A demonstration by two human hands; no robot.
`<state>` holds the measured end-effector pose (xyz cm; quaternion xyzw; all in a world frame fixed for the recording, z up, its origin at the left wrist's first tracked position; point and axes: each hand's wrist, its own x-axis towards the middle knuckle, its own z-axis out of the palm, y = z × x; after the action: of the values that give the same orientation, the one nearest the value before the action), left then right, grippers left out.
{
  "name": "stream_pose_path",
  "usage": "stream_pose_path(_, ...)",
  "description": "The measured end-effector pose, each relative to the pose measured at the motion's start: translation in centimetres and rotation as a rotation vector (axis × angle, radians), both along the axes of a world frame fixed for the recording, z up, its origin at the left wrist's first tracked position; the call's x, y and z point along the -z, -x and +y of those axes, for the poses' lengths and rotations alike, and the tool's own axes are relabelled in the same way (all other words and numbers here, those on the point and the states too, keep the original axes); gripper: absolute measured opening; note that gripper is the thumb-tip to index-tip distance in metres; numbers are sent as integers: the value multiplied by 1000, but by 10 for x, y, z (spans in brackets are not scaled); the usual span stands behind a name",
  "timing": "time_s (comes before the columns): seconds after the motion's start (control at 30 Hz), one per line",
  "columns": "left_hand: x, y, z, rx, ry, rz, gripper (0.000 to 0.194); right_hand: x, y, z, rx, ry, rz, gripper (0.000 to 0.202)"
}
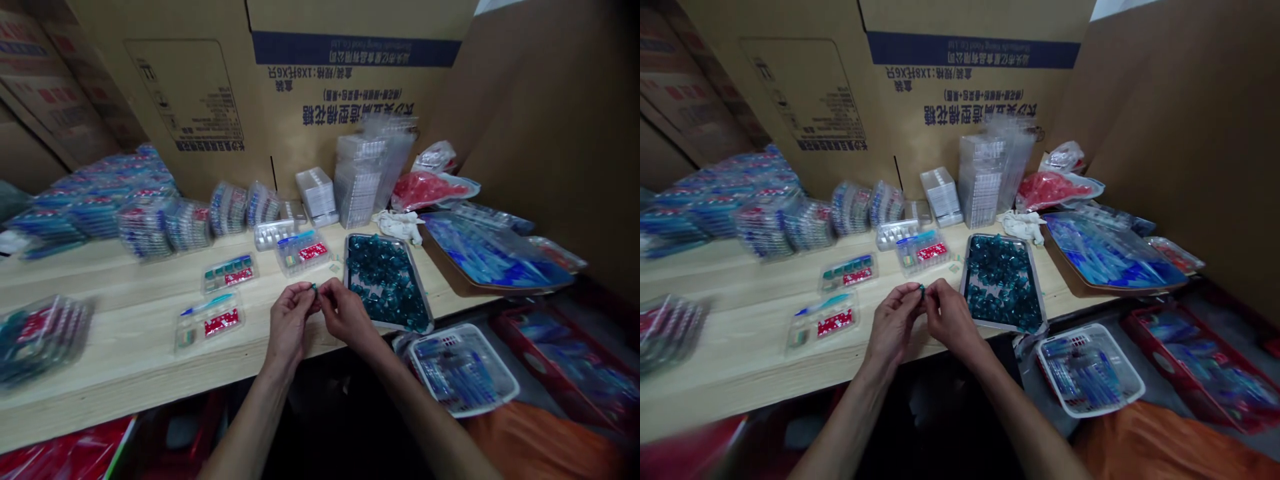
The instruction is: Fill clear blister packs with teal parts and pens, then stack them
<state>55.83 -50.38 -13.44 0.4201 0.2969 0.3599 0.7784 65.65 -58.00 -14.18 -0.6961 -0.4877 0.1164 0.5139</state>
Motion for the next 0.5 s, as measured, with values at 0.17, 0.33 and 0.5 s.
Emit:
stream_pose_path(0.17, 7, 4, 4, -29, -142, 83, 39, -5, -4, -4, 30, 33, -16, 18)
stream_pose_path(0.33, 14, 8, 4, 3, -406, 204, 26, -8, -6, 0, 23, 100, -26, 7)
stream_pose_path(0.5, 17, 14, 0, -12, -670, 297, 16, -4, -11, -2, -28, 181, -68, 9)
